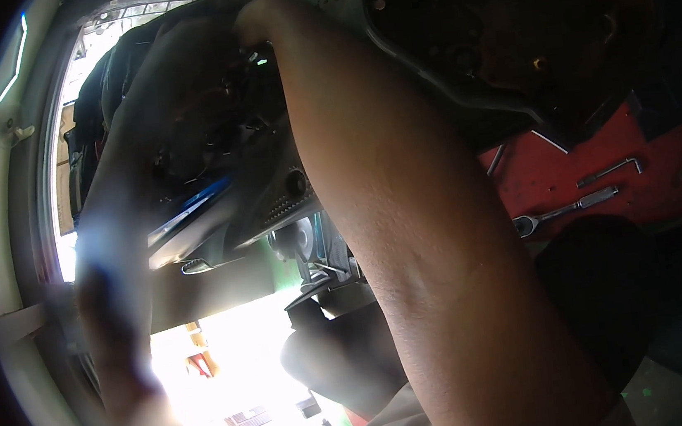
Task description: Disassembling and cleaning internal components of a motorcycle engine or fuel system.
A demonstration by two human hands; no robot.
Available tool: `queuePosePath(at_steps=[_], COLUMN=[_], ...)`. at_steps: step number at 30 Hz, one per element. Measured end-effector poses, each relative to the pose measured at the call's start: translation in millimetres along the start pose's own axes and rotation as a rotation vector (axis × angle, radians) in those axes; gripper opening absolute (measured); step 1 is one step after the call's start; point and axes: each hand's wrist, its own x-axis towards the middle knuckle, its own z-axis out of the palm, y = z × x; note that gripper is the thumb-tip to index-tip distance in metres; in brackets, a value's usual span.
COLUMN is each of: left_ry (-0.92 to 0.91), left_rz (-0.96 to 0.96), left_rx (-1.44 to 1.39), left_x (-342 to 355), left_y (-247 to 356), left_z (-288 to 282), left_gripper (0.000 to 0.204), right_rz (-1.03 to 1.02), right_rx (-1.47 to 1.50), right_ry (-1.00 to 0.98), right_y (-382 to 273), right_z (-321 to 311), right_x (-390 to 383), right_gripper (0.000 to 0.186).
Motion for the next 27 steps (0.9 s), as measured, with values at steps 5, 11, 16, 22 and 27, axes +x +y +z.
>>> queuePosePath(at_steps=[5,11,16,22,27], left_ry=[0.001,0.008,0.014,0.025,0.029], left_rz=[-0.016,-0.025,-0.034,-0.043,-0.057], left_rx=[-0.029,-0.053,-0.062,-0.079,-0.088], left_x=[1,1,3,5,4], left_y=[9,10,10,10,10], left_z=[-7,-9,-10,-13,-15], left_gripper=[0.017,0.018,0.018,0.019,0.019], right_rz=[0.083,0.129,0.129,0.097,0.074], right_rx=[0.137,0.251,0.231,0.041,-0.086], right_ry=[0.020,0.017,0.019,-0.026,-0.080], right_y=[4,-2,-2,-3,-9], right_z=[-4,-6,-7,-11,-11], right_x=[-12,-12,-15,-27,-30], right_gripper=[0.042,0.043,0.044,0.047,0.051])
